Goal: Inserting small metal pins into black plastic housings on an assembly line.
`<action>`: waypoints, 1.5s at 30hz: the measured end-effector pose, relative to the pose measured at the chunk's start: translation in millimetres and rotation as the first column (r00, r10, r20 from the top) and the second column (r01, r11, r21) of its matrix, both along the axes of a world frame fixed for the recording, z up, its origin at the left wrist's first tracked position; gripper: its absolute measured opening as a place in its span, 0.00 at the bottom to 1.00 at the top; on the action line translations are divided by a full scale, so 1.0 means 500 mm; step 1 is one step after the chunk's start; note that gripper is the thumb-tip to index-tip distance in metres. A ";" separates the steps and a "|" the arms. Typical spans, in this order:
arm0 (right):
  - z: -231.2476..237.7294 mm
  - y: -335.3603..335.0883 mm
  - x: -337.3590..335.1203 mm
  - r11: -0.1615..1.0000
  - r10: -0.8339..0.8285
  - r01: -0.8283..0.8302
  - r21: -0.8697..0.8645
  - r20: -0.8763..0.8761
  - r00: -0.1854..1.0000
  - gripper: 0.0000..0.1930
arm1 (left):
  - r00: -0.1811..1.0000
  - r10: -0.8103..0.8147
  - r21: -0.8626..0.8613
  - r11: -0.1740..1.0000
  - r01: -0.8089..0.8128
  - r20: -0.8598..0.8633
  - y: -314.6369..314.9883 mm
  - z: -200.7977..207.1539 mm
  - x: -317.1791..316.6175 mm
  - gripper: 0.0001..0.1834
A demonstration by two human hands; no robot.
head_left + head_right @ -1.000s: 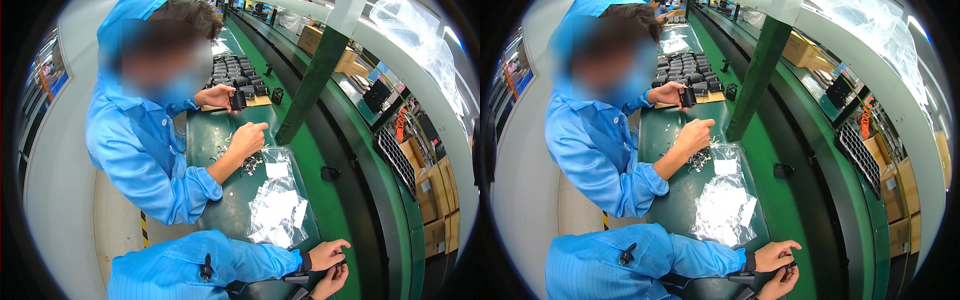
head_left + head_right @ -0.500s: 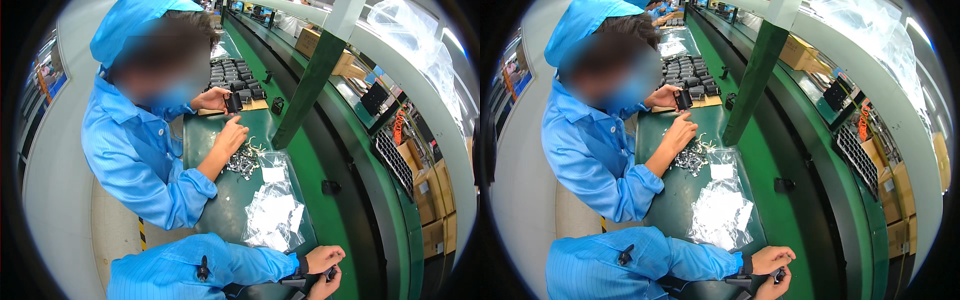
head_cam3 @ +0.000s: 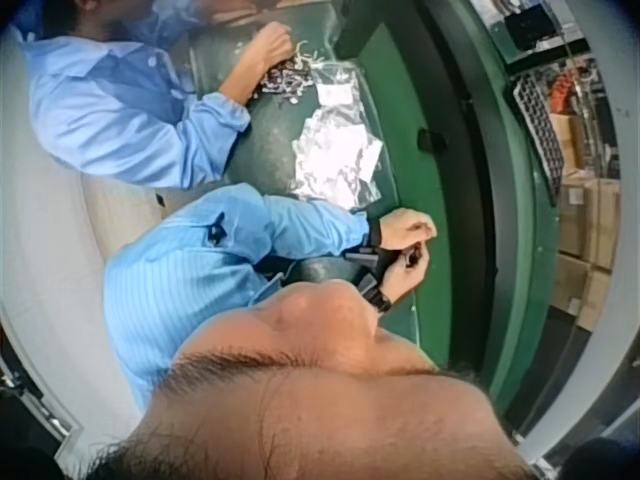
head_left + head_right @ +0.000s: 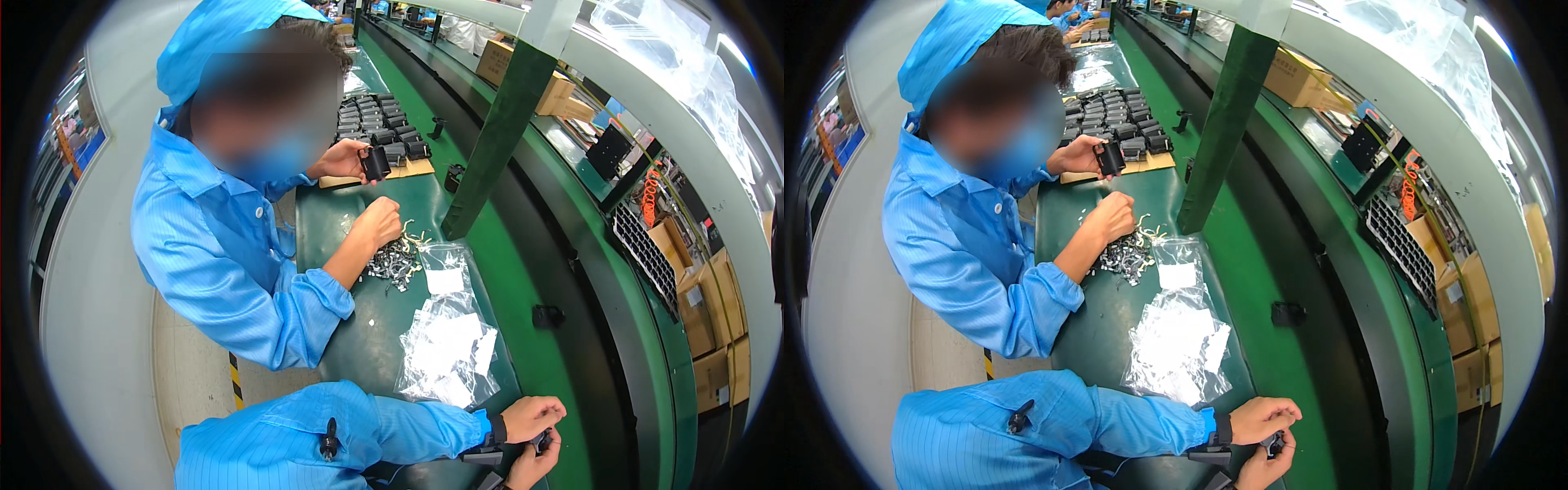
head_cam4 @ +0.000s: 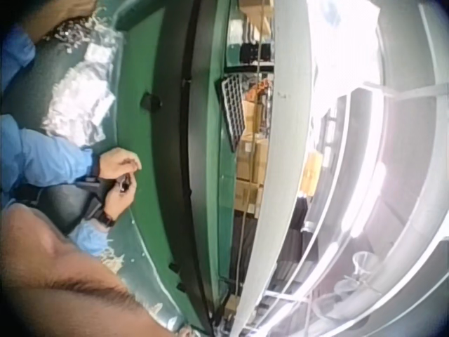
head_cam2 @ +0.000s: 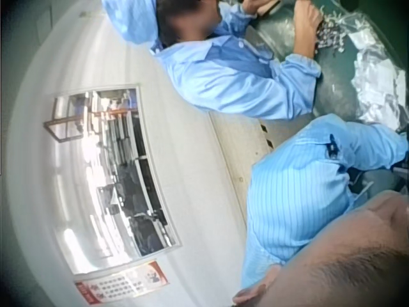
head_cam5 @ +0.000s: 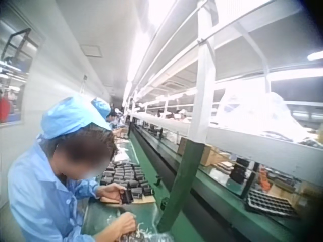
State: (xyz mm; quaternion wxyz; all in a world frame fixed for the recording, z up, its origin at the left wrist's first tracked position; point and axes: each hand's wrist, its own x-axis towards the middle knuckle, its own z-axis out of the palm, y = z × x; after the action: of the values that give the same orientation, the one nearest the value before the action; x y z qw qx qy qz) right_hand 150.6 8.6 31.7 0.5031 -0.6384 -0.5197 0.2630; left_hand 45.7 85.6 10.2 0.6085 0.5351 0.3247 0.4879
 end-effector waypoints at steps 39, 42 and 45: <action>-0.001 0.001 0.003 1.000 0.008 -0.007 0.021 -0.035 0.999 0.16 | 0.999 -0.029 -0.047 0.998 0.030 0.032 -0.003 0.020 -0.004 0.15; -0.002 0.000 0.003 1.000 0.004 -0.003 0.021 -0.053 0.999 0.16 | 0.999 -0.012 -0.037 0.999 0.014 0.046 -0.004 0.018 0.000 0.16; -0.008 0.000 0.009 1.000 0.004 -0.003 0.031 -0.060 0.998 0.16 | 0.999 0.004 -0.034 0.999 -0.003 0.050 -0.006 0.023 0.001 0.16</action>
State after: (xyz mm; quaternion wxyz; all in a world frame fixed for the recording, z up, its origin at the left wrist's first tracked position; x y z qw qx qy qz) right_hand 155.0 8.7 27.8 0.5280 -0.6214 -0.5094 0.2749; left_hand 46.1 82.7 21.6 0.6246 0.5118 0.3183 0.4967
